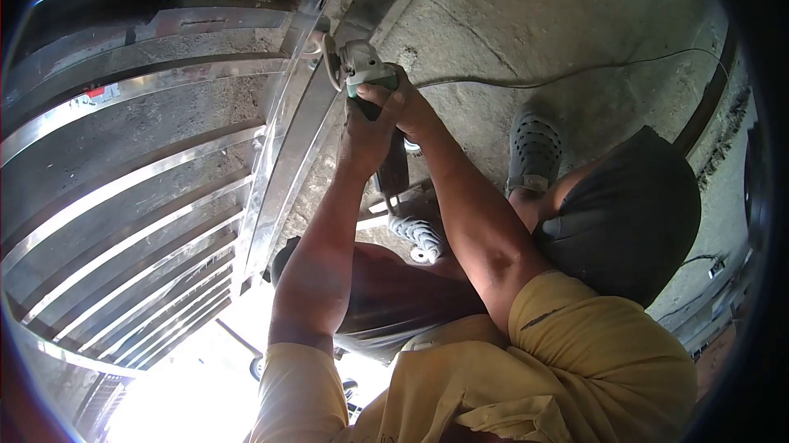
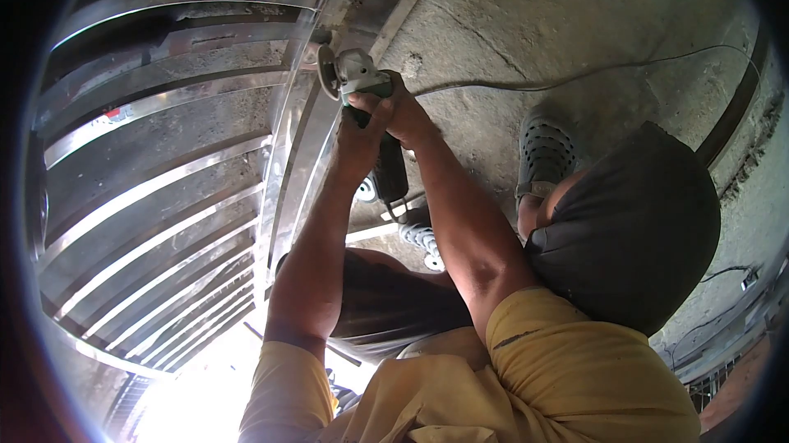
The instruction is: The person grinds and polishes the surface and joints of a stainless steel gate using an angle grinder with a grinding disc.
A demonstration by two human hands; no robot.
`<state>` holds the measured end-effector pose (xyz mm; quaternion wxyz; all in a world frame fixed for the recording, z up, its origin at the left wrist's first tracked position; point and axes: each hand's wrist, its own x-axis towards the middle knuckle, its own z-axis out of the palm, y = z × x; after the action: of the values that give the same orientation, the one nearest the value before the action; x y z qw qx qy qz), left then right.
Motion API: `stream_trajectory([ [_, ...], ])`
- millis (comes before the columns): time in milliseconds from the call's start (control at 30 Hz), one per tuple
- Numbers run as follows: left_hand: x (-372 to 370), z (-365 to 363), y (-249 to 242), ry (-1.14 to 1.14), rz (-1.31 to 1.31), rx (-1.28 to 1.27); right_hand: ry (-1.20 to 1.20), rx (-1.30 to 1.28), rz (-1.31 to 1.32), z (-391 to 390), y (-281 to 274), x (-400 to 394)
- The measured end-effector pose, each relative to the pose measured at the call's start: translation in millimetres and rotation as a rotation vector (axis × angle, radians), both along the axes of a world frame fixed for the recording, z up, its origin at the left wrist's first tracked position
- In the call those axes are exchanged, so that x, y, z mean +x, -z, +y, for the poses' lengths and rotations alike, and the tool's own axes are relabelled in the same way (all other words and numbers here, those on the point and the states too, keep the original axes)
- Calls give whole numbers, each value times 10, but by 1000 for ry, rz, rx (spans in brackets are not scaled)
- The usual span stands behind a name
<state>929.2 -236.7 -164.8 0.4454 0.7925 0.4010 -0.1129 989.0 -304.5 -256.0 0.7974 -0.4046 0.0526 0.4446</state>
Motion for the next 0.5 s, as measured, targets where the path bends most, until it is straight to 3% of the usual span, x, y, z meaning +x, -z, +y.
stream_trajectory([
  [500, -36, -27, 42, -12, 96, 56, -86, -79, -50, -74, -37, 57],
])
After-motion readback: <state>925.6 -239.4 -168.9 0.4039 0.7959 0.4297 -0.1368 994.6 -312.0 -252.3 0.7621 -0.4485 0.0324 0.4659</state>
